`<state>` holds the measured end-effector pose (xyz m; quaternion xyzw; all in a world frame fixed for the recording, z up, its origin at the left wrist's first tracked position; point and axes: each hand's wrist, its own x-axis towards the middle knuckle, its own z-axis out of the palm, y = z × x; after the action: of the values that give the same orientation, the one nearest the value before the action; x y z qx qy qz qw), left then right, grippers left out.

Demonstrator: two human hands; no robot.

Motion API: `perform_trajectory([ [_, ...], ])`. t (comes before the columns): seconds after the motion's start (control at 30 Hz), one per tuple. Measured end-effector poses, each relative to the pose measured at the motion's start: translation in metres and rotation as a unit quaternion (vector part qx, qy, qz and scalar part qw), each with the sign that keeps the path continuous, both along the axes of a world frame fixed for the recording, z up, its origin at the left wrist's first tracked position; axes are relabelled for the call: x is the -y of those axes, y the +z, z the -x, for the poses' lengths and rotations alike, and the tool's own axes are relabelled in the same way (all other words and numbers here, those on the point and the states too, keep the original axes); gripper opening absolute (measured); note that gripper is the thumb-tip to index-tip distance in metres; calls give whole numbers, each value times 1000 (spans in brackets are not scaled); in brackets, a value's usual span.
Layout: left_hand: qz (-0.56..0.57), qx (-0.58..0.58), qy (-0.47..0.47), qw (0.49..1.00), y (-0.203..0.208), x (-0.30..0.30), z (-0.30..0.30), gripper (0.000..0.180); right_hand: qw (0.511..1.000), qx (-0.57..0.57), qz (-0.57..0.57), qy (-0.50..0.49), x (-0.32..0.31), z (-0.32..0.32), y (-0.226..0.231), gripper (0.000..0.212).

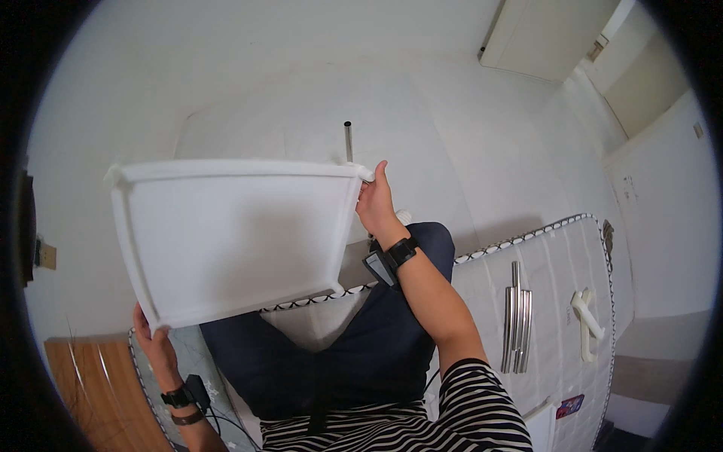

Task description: Assembling a white plastic utility trolley by connecting trays with metal tubes.

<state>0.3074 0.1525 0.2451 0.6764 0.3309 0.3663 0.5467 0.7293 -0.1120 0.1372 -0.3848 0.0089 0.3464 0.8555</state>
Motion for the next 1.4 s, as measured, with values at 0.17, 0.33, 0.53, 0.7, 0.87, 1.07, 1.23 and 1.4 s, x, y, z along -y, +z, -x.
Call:
perform_trajectory([
  [0.17,-54,-62,-3,997,-20,8,13,60,997,-28,-14,-74,2,-1,-14,74],
  [0.33,253,115,101,955,-21,19,-2,58,992,54,-25,-110,-5,13,-7,61],
  [0.53,119,-81,151,978,-74,-4,53,52,987,79,40,-137,-13,30,-26,54],
  [0.7,14,-126,159,979,-117,-4,90,45,990,63,71,-104,-27,31,-41,50],
  [0.87,-64,-216,97,969,-80,28,34,35,964,187,149,-120,-37,31,-48,46],
  [1.07,-54,-185,117,974,-87,35,31,45,975,124,148,-107,-38,30,-49,49],
  [1.23,-51,-232,72,969,-77,34,22,47,973,90,181,-109,-43,16,-69,47],
  [1.4,-57,-204,93,973,-94,34,34,44,978,51,167,-116,-49,18,-59,44],
])
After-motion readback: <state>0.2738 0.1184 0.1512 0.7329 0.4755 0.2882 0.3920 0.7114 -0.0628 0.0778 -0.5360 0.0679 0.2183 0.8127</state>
